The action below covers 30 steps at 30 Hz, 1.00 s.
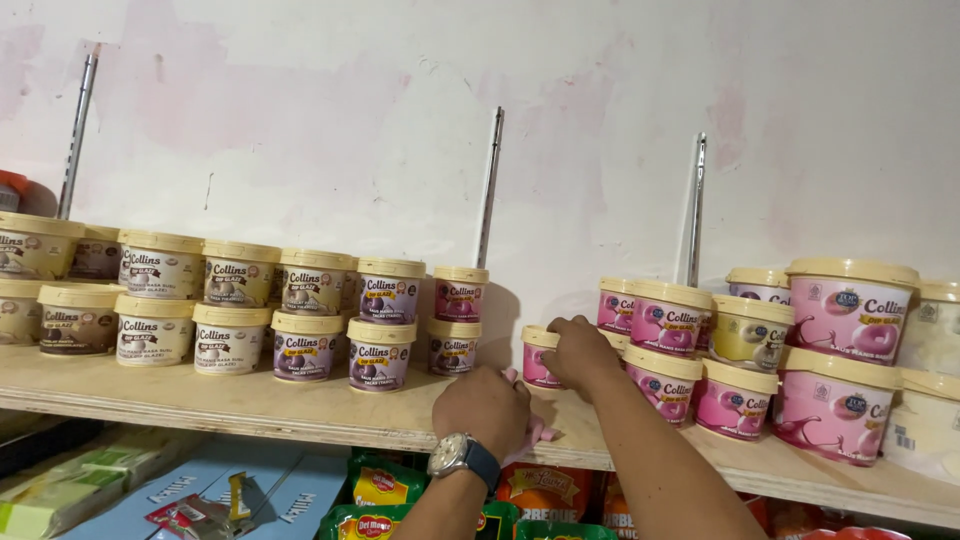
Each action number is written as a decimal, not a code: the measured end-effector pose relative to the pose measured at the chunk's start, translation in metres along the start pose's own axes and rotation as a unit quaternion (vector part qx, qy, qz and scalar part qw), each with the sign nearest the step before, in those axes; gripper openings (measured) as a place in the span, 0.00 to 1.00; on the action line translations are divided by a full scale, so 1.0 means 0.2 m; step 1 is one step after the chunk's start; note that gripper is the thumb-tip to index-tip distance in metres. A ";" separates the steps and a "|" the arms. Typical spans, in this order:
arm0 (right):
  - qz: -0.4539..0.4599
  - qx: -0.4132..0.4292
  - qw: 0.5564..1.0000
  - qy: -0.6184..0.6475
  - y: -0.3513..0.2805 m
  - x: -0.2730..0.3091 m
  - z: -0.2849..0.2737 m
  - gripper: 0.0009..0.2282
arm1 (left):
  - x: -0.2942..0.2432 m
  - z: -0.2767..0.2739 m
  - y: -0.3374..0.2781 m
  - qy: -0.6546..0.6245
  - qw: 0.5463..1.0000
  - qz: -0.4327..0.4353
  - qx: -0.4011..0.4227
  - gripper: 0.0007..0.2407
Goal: Arranging and organizing tubs of food glaze on a grocery store shelf.
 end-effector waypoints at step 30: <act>0.056 -0.022 0.996 0.073 0.06 -0.08 0.00 0.15 | 0.00 0.01 0.00 -0.006 1.000 0.005 -0.004 0.16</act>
Point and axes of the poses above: each hand's wrist, its own y-axis towards the middle knuckle, its own z-axis out of the palm, x = y × z, the point moved 10 cm from there along y, towards the middle knuckle, and after that the axes turned 9 degrees about -x, right-handed, at the moved point
